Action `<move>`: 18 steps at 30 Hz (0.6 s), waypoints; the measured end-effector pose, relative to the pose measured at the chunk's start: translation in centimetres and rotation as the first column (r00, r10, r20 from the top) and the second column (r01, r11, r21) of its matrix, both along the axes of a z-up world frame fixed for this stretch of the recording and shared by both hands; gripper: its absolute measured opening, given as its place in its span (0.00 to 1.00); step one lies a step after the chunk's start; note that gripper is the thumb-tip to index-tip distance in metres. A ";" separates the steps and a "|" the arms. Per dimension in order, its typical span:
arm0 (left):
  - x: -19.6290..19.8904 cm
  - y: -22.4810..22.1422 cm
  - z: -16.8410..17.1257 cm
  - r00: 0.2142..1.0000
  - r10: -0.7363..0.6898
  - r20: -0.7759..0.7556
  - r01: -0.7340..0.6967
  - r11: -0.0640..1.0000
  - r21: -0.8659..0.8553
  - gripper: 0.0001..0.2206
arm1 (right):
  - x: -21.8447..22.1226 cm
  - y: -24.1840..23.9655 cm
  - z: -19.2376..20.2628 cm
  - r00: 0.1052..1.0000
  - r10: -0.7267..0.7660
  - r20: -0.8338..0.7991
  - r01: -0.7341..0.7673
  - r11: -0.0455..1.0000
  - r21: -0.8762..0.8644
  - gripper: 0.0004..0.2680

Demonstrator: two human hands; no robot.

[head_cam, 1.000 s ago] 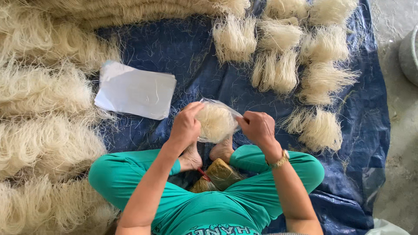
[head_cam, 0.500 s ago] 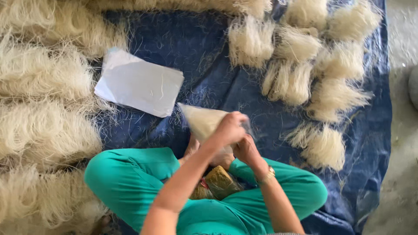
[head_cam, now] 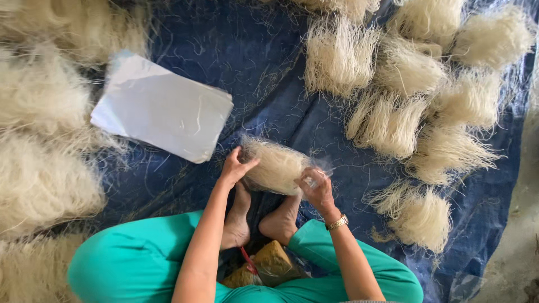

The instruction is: The person gathers bundles of dried noodles from a large pile on a blue tarp, places them into plastic bags, and ties each bag shut by hand.

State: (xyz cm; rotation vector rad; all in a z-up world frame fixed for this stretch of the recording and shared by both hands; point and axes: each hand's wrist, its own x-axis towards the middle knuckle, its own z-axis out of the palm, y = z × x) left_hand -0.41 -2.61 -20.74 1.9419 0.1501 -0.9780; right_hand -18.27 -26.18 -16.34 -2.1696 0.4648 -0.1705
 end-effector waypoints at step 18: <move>1.2 -1.8 -1.7 0.999 -0.014 -0.039 0.014 1.000 0.004 0.57 | 3.1 -0.6 3.1 0.997 0.076 0.006 -0.075 0.985 -0.153 0.14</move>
